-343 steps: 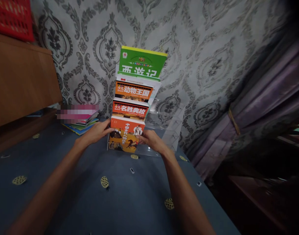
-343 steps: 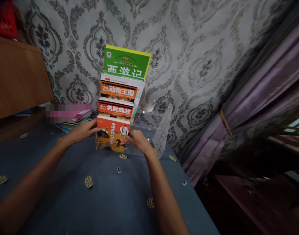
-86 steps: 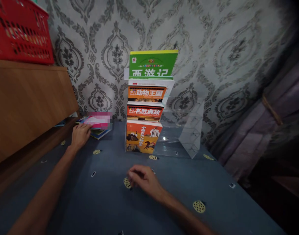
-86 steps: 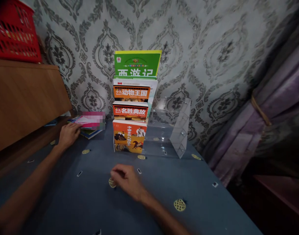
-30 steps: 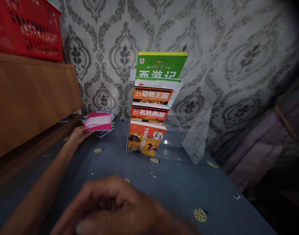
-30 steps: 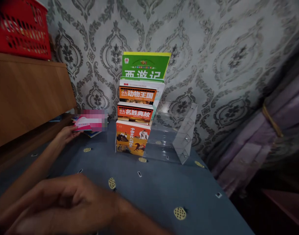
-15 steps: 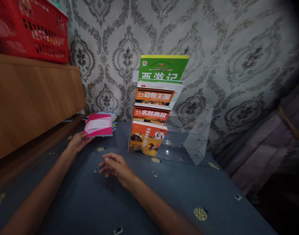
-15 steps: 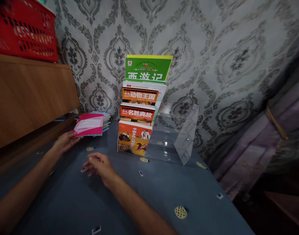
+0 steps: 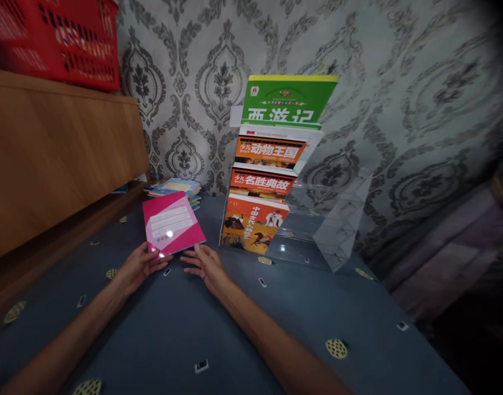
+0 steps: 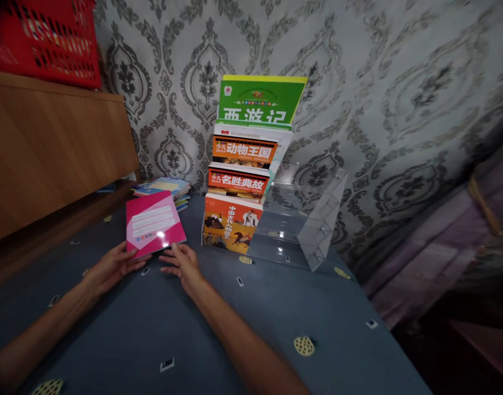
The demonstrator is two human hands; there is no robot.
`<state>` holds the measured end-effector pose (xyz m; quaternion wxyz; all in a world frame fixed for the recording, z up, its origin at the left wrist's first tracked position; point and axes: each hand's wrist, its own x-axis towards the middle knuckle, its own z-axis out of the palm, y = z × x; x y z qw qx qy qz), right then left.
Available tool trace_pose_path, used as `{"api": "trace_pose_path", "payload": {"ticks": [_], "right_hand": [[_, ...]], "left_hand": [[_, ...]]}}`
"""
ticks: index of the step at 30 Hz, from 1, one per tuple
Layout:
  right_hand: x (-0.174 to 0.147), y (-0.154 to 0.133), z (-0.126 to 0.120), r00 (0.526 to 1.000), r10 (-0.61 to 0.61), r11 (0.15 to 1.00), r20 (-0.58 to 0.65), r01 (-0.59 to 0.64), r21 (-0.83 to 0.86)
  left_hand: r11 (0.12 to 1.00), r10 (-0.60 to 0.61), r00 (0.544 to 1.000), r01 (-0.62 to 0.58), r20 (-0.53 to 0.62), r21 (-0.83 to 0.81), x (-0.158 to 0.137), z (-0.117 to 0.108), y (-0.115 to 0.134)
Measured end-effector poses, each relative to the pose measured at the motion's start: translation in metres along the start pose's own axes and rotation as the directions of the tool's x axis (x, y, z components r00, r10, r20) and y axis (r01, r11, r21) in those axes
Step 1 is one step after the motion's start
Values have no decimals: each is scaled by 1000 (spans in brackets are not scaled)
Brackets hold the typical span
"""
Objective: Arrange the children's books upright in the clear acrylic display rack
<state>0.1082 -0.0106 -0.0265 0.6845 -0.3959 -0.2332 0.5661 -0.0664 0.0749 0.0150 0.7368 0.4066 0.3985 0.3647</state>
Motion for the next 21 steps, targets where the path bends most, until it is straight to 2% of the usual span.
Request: {"api": "trace_pose_path", "payload": {"ticks": [7,11,14,16,18,20,21], "right_hand": [[4,8,-3,996,-63,995,-56,58,-76],[2,7,-6,993,-72,990,-91,60,-128],[-2,3,-10,991,-60,985,-119,40,-168],[-6,-1,-14,990,-45,981,-134,19,-194],[-14,-6,-19,989,-26,975,-143,-6,-221],[-24,-11,-24,990,-3,968,-143,-33,-250],[-29,-13,-27,990,9,963,-141,-46,-265]], "left_hand": [[997,-7,999,3,53,78,-31,-1,-24],[994,-71,992,61,106,96,-46,0,-34],[980,-163,975,142,152,138,-59,-1,-40],[950,-264,938,212,227,229,-69,-2,-42],[895,-373,865,239,336,377,-79,0,-40],[846,-416,801,168,430,506,-85,5,-36],[839,-377,801,82,466,538,-86,9,-33]]}}
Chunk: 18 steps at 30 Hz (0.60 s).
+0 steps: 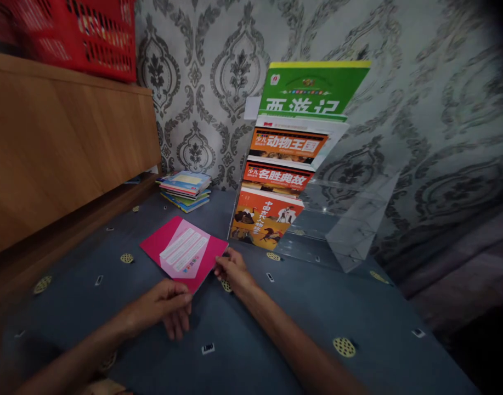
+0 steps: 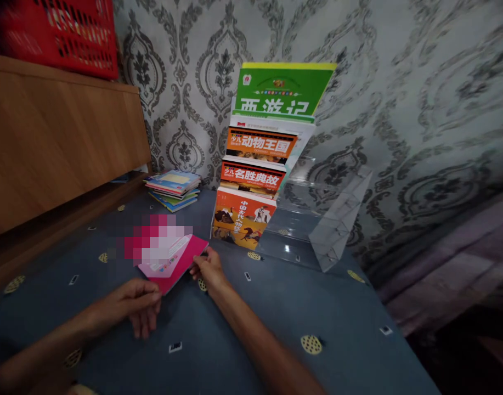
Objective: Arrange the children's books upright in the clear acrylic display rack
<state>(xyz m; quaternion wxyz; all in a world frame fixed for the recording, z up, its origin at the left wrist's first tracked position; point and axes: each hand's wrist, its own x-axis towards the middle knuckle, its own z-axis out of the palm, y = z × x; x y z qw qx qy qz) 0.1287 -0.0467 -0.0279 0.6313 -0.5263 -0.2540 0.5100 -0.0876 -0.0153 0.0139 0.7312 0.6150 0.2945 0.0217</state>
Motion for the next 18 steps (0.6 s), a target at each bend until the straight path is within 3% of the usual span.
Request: {"api": "trace_pose_path", "payload": {"ticks": [2,4,6,7,10,13,18], "right_hand": [[-11,-2,-7,1000,20,999,11,-20,-34],[-21,-2,-13,999,36,998,19,-35,-61],[-29,-2,-18,999,28,995,35,-24,-95],[-33,-2,-20,999,15,993,47,-10,-115],[-42,-1,-26,997,-22,983,76,36,-180],[-47,-1,-30,996,-31,971,88,51,-232],[-48,-1,-30,995,-31,968,96,54,-244]], "left_hand": [[965,215,973,-198,-87,175,5,5,9],[841,468,865,-373,-181,393,15,11,14],[702,614,770,-435,-171,564,30,15,11],[653,639,757,-437,-140,618,38,16,6],[553,617,786,-395,-43,734,58,10,-11],[494,579,814,-320,-32,808,70,-13,-19],[576,538,824,-208,-176,791,77,-69,-6]]}}
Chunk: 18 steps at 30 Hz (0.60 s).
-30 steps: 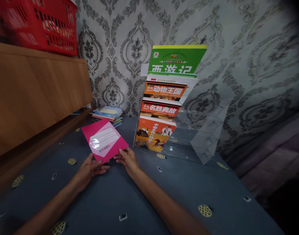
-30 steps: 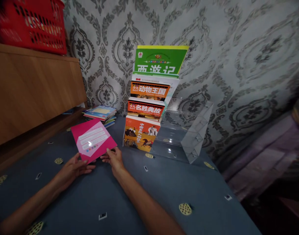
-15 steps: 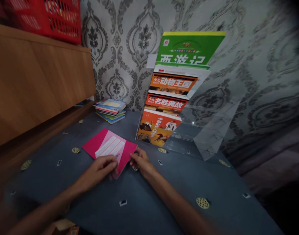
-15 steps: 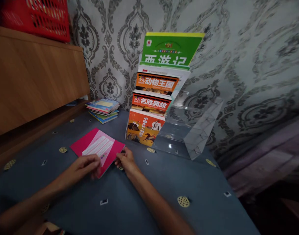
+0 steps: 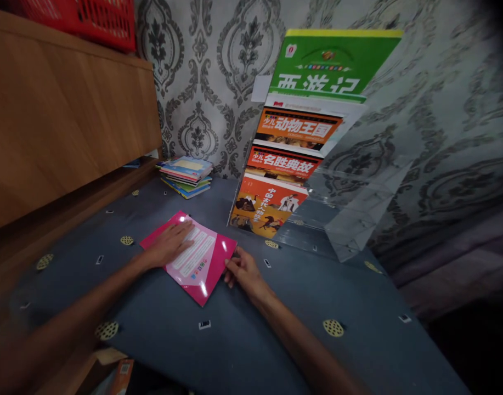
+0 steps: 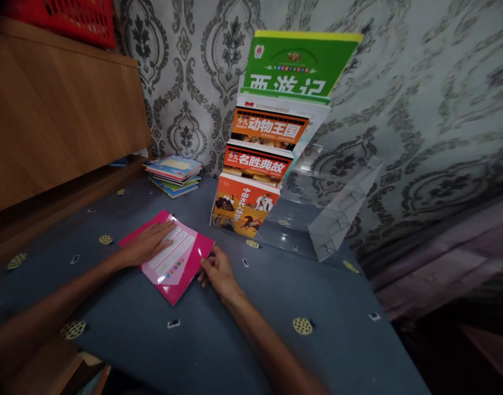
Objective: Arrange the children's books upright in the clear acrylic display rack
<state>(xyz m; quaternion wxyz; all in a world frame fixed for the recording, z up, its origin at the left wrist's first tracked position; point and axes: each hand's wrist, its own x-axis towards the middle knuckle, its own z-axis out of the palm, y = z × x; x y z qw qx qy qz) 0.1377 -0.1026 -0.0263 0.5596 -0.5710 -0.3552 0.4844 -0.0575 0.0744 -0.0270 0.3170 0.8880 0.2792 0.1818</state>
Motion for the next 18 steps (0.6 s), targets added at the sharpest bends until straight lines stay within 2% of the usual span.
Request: {"api": "trace_pose_path", "payload": {"ticks": [3,7,9,11,13,15,17,18], "right_hand": [[0,1,1,1000,-9,1000,6,9,-7],[0,2,0,1000,5,999,8,-5,-41],[0,1,-5,1000,28,995,-9,-29,-97],[-1,0,-11,996,-17,970,-82,-4,-243],[-5,-4,-15,968,-168,872,-189,57,-486],[-9,-8,-10,923,-331,698,-195,101,-709],[-13,-13,8,915,-401,538,-48,193,-820],[-13,-15,21,912,-401,477,86,288,-831]], "left_hand": [[997,-79,991,78,-104,-20,10,-19,-17],[991,-134,968,130,-212,-33,13,-24,-31],[991,-115,967,127,-225,38,12,-22,-33],[970,-90,979,128,-183,207,11,-20,-33],[909,-79,991,116,-108,401,10,-20,-32],[851,-72,995,95,-65,517,9,-20,-32],[829,-56,996,83,-64,554,9,-20,-34],[826,-49,996,79,-69,559,9,-20,-35]]}}
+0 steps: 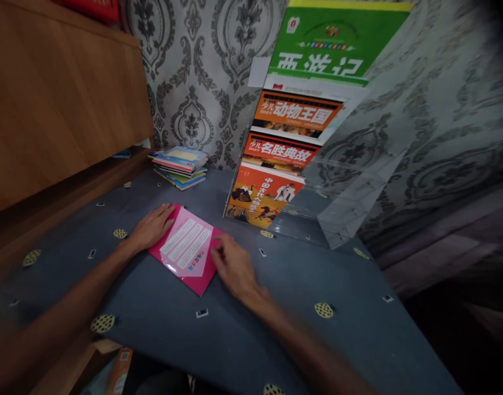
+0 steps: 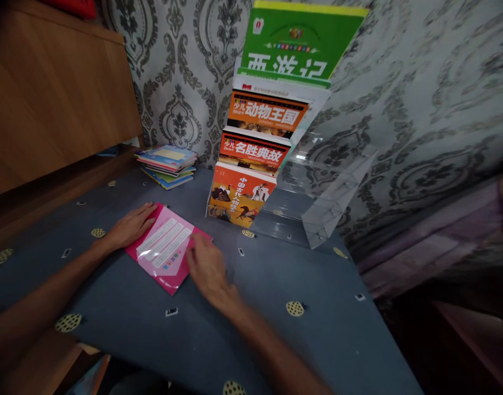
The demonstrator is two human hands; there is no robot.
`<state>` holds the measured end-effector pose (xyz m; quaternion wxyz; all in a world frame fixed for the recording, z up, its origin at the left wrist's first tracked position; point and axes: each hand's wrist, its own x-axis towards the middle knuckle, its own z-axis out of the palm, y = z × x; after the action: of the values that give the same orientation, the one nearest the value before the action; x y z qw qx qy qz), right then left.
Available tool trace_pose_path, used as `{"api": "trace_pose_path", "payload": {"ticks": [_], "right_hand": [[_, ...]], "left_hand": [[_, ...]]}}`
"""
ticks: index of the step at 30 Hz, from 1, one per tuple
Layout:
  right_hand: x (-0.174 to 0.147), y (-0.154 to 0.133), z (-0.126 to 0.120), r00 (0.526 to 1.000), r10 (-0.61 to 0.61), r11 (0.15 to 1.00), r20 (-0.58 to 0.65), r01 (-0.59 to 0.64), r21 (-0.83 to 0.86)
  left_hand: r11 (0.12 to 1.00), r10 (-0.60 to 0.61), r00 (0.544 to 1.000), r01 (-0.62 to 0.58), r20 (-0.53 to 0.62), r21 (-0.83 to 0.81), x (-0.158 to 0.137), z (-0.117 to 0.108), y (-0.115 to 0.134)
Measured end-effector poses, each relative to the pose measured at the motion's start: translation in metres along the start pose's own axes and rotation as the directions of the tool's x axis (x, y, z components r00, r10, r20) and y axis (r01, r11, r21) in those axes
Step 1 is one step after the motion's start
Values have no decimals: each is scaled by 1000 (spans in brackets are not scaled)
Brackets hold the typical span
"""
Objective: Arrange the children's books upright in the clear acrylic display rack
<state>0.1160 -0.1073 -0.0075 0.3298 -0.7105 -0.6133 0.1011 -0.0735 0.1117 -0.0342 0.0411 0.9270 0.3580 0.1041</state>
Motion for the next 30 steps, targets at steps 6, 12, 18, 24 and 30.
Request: {"api": "trace_pose_path", "payload": {"ticks": [6,12,18,24,30], "right_hand": [[22,-56,47,892,-309,937,331,345,-55],[45,-38,55,922,-197,956,332,255,-141],[42,-12,33,971,-19,952,236,89,-291],[17,9,15,976,38,922,215,49,-384],[-11,10,0,970,66,908,233,38,-418]], "left_hand": [[1000,20,999,-20,-27,7,0,7,-5],[998,52,996,-54,-71,-22,-1,10,-8],[999,21,998,-23,-62,-35,-1,8,-6],[999,32,996,-35,-82,-37,-1,9,-7],[999,25,998,-22,-62,40,-3,2,0]]}}
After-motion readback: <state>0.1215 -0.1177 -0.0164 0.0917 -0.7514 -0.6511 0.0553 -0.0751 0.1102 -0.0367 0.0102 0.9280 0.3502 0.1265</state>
